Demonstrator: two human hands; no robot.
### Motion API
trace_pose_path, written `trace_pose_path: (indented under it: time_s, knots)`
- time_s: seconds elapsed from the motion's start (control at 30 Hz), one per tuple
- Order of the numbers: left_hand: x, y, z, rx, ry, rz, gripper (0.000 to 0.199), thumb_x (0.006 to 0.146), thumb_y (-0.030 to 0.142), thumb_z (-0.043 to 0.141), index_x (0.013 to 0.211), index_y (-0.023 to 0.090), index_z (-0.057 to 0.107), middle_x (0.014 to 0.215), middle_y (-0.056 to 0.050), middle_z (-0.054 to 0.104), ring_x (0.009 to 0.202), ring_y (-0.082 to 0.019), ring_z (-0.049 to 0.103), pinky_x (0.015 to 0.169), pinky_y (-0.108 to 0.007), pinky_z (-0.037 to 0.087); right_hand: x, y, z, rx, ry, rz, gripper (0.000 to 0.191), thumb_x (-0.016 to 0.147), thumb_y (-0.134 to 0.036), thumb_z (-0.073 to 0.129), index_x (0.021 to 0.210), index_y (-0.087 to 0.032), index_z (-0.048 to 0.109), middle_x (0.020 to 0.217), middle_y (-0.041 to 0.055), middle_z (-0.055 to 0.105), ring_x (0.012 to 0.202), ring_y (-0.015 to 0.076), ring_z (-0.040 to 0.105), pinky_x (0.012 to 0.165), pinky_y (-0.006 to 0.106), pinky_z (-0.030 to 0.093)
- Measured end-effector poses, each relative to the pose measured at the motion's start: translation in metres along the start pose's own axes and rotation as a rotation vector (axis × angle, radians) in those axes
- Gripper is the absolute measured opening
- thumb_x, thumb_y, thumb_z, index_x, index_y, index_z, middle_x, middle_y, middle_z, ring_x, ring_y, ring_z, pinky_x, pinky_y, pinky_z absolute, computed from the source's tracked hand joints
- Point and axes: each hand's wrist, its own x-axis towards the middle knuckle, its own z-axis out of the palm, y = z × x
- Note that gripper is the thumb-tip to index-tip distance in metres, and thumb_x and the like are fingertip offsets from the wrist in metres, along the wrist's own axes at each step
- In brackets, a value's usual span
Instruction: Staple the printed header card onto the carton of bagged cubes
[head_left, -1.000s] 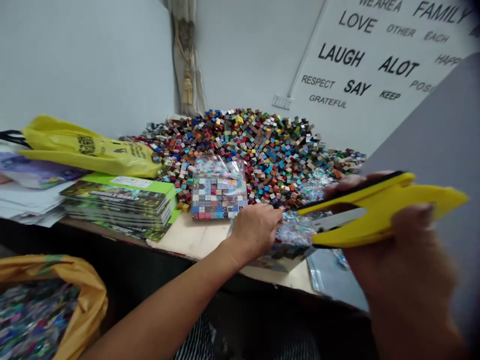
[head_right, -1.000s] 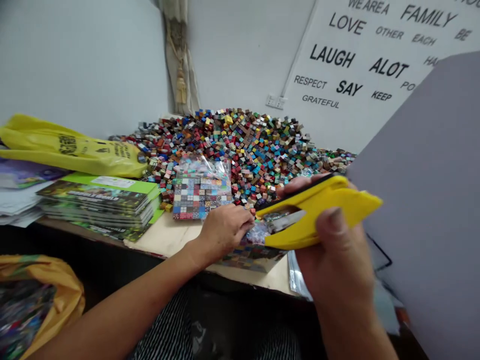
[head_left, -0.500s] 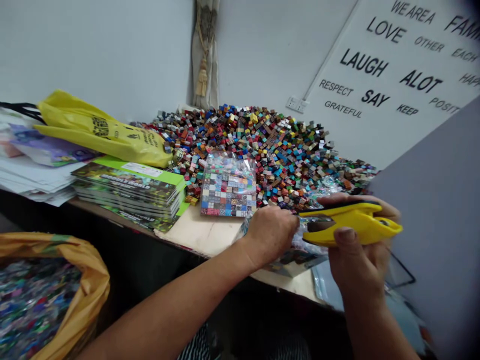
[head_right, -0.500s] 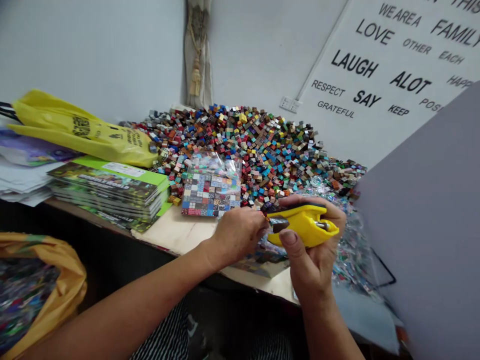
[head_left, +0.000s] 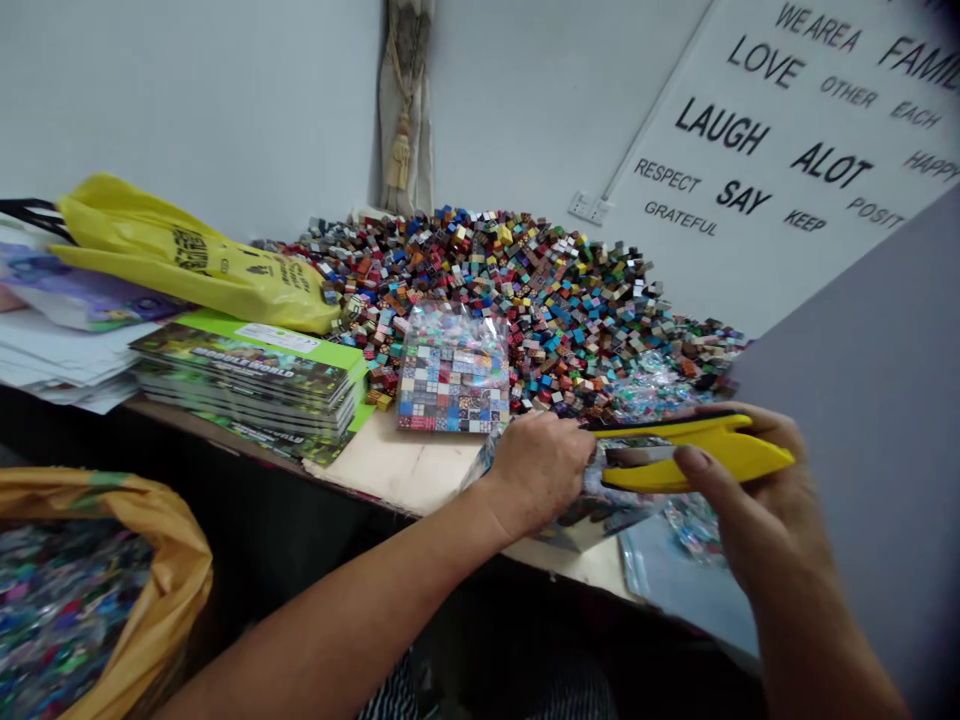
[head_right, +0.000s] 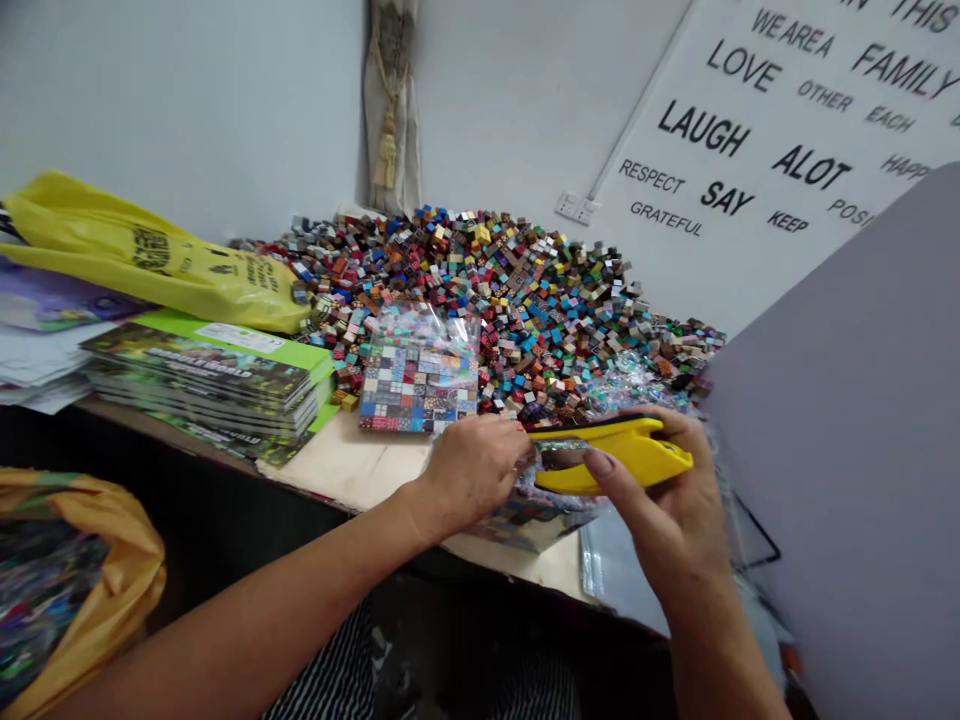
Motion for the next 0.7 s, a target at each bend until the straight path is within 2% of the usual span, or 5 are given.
trace_pose_path:
  time_s: [0.17,0.33,0.43,0.57,0.7]
  knots:
    - [-0.001,-0.001,0.004,-0.015,0.035,0.008,0.016,0.087,0.016,0.05,0.086,0.018,0.066,0.086,-0.004,0.07,0.081,-0.02,0.061,0.065,-0.034,0.04,-0.007,-0.001,-0.011,0.298,0.063,0.113,0.031,0.076,-0.03,0.073,0.105,-0.027,0.062,0.108,0.0053,0.066,0.092,0.0222,0.066,0.069,0.035,0.06]
    - [-0.001,-0.001,0.007,0.016,0.065,0.01,0.018,0.09,0.019,0.05,0.081,0.018,0.065,0.083,-0.003,0.069,0.078,-0.02,0.06,0.064,-0.034,0.038,-0.008,0.004,-0.016,0.383,0.128,0.148,0.033,0.074,-0.028,0.073,0.105,-0.026,0.064,0.106,0.003,0.066,0.087,0.0186,0.067,0.072,0.034,0.061]
    - [0.0,-0.002,0.006,0.02,0.064,0.006,0.018,0.091,0.02,0.05,0.082,0.019,0.066,0.084,-0.003,0.07,0.077,-0.02,0.06,0.063,-0.034,0.037,-0.008,-0.001,-0.015,0.35,0.134,0.164,0.03,0.075,-0.028,0.073,0.103,-0.026,0.063,0.104,0.0029,0.066,0.084,0.0176,0.067,0.07,0.032,0.061]
    - [0.001,-0.001,0.006,0.035,0.054,-0.002,0.019,0.091,0.02,0.05,0.081,0.018,0.065,0.084,-0.004,0.07,0.078,-0.02,0.06,0.063,-0.034,0.037,-0.023,-0.023,-0.012,0.201,0.078,0.14,0.035,0.075,-0.034,0.075,0.107,-0.027,0.062,0.108,0.0061,0.066,0.091,0.0228,0.068,0.068,0.034,0.063]
    - [0.0,0.0,0.005,0.03,0.028,-0.003,0.02,0.092,0.02,0.048,0.083,0.018,0.065,0.085,-0.004,0.07,0.08,-0.02,0.06,0.065,-0.034,0.039,-0.043,-0.04,-0.002,0.012,0.184,0.056,0.047,0.07,-0.035,0.081,0.111,-0.029,0.061,0.112,0.0037,0.066,0.097,0.0209,0.067,0.082,0.032,0.061]
